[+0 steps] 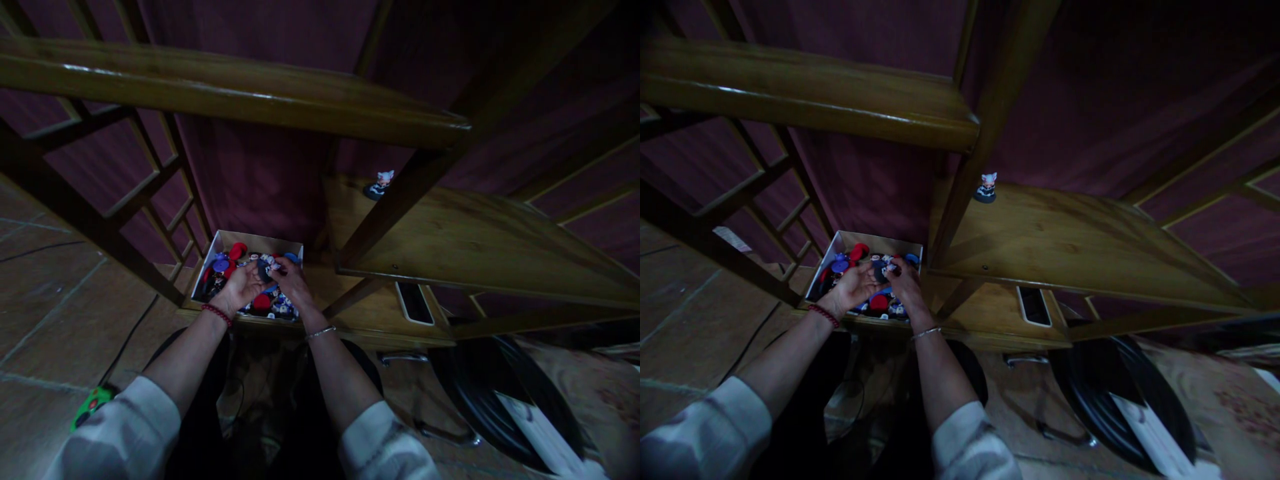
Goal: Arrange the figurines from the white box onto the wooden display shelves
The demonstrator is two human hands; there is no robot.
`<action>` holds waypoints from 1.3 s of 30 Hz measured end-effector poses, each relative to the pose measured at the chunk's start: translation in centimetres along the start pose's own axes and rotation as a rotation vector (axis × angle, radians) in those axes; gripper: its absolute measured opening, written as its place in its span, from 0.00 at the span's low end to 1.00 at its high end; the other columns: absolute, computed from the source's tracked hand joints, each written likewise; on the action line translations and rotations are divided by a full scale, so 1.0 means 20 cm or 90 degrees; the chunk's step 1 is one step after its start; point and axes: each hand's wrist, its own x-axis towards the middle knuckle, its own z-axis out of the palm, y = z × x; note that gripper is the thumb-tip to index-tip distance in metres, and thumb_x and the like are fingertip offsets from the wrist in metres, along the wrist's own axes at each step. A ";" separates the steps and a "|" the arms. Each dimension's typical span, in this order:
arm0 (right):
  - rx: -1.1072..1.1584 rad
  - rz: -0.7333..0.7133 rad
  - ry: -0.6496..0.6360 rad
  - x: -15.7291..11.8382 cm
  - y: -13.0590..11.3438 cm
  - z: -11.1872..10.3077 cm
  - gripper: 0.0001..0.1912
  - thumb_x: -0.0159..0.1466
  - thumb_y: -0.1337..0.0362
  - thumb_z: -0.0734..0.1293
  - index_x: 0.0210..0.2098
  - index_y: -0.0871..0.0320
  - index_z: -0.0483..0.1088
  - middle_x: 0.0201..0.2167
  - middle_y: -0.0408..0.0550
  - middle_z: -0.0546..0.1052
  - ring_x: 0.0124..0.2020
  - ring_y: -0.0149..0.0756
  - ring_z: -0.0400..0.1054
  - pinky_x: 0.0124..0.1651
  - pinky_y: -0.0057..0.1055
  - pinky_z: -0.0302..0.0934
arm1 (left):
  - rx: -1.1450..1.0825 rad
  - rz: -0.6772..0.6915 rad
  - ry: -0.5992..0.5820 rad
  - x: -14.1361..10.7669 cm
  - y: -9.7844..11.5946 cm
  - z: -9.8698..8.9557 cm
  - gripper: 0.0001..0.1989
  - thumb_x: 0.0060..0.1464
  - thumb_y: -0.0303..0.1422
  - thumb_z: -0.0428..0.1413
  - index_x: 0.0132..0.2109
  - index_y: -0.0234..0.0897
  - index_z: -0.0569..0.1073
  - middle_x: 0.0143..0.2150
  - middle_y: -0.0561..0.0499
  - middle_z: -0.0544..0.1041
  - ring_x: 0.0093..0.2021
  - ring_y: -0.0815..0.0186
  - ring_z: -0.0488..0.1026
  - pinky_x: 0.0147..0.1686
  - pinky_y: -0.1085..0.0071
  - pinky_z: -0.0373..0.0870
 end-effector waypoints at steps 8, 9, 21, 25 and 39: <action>-0.003 -0.007 0.001 0.00 0.00 0.01 0.16 0.53 0.68 0.64 0.42 0.56 0.68 0.35 0.44 0.74 0.38 0.32 0.68 0.45 0.31 0.62 | 0.022 -0.001 -0.009 0.01 -0.01 -0.01 0.16 0.59 0.31 0.40 0.29 0.31 0.68 0.21 0.49 0.72 0.27 0.66 0.72 0.41 0.59 0.70; -0.007 -0.005 -0.001 0.00 0.00 0.01 0.16 0.53 0.68 0.64 0.42 0.56 0.68 0.35 0.44 0.74 0.38 0.32 0.68 0.44 0.31 0.62 | 0.024 -0.001 -0.008 0.02 -0.01 -0.01 0.16 0.59 0.31 0.40 0.28 0.32 0.67 0.20 0.49 0.72 0.26 0.66 0.72 0.40 0.59 0.70; -0.006 -0.014 0.006 -0.01 -0.01 -0.01 0.16 0.52 0.69 0.65 0.42 0.56 0.68 0.35 0.44 0.74 0.37 0.33 0.69 0.43 0.32 0.63 | 0.003 0.002 0.013 0.01 -0.01 0.02 0.16 0.59 0.29 0.40 0.29 0.31 0.68 0.21 0.49 0.72 0.24 0.68 0.71 0.39 0.60 0.71; 0.021 -0.007 0.007 0.00 -0.01 0.00 0.16 0.52 0.69 0.65 0.41 0.55 0.68 0.36 0.43 0.74 0.37 0.32 0.69 0.44 0.31 0.64 | 0.006 -0.001 0.010 0.00 0.00 0.03 0.16 0.59 0.29 0.40 0.29 0.31 0.68 0.22 0.49 0.73 0.24 0.68 0.71 0.39 0.61 0.71; 0.056 -0.013 0.008 0.03 0.03 0.00 0.16 0.52 0.69 0.64 0.41 0.53 0.68 0.35 0.40 0.74 0.38 0.30 0.69 0.46 0.31 0.63 | 0.034 -0.007 -0.006 0.03 0.01 0.01 0.16 0.59 0.30 0.41 0.27 0.32 0.67 0.20 0.50 0.71 0.23 0.68 0.70 0.39 0.59 0.71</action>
